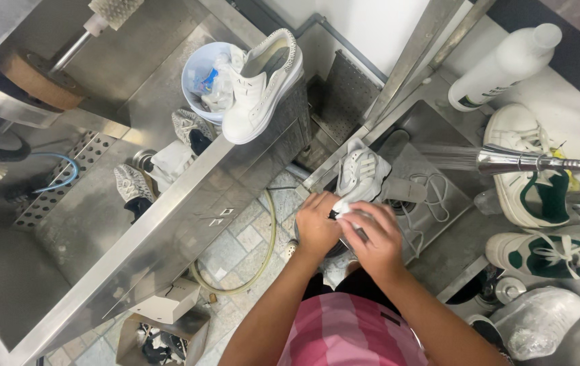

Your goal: The person cleans a pair of white sneakers using a white cloth and water from a sink faucet. They wipe the exterior surfaces of each shoe, rinse the cloth, and place the cleaned shoes on a metal shelf.

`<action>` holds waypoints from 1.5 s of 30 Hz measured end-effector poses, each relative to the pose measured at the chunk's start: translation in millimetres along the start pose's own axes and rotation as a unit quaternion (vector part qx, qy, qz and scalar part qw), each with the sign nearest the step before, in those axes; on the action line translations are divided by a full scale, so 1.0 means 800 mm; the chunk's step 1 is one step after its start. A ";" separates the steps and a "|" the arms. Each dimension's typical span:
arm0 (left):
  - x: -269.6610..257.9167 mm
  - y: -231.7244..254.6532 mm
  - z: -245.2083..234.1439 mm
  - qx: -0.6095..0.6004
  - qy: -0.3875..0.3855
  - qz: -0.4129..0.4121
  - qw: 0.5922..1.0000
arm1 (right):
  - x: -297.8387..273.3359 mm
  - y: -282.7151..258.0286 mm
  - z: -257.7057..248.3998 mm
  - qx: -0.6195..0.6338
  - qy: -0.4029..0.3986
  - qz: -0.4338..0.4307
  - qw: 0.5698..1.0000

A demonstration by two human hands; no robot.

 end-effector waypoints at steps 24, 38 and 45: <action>0.025 0.059 -0.112 -0.157 0.052 0.164 0.973 | -0.046 0.220 -0.028 0.295 -0.013 0.178 0.939; 0.069 0.008 -0.069 -0.359 -0.089 -0.202 0.907 | -0.066 0.133 -0.001 0.183 -0.256 0.407 0.858; 0.036 0.038 -0.024 -0.025 -0.066 -0.248 0.966 | -0.134 0.115 0.038 0.284 -0.261 0.568 0.727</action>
Point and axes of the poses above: each hand's wrist, its own x-axis towards the middle knuckle, its own z-axis out of the palm, y = z × x, the point moved 1 cm from there along x, towards the middle knuckle, and after that the axes turned 2 degrees about y, right-handed, at the moved point
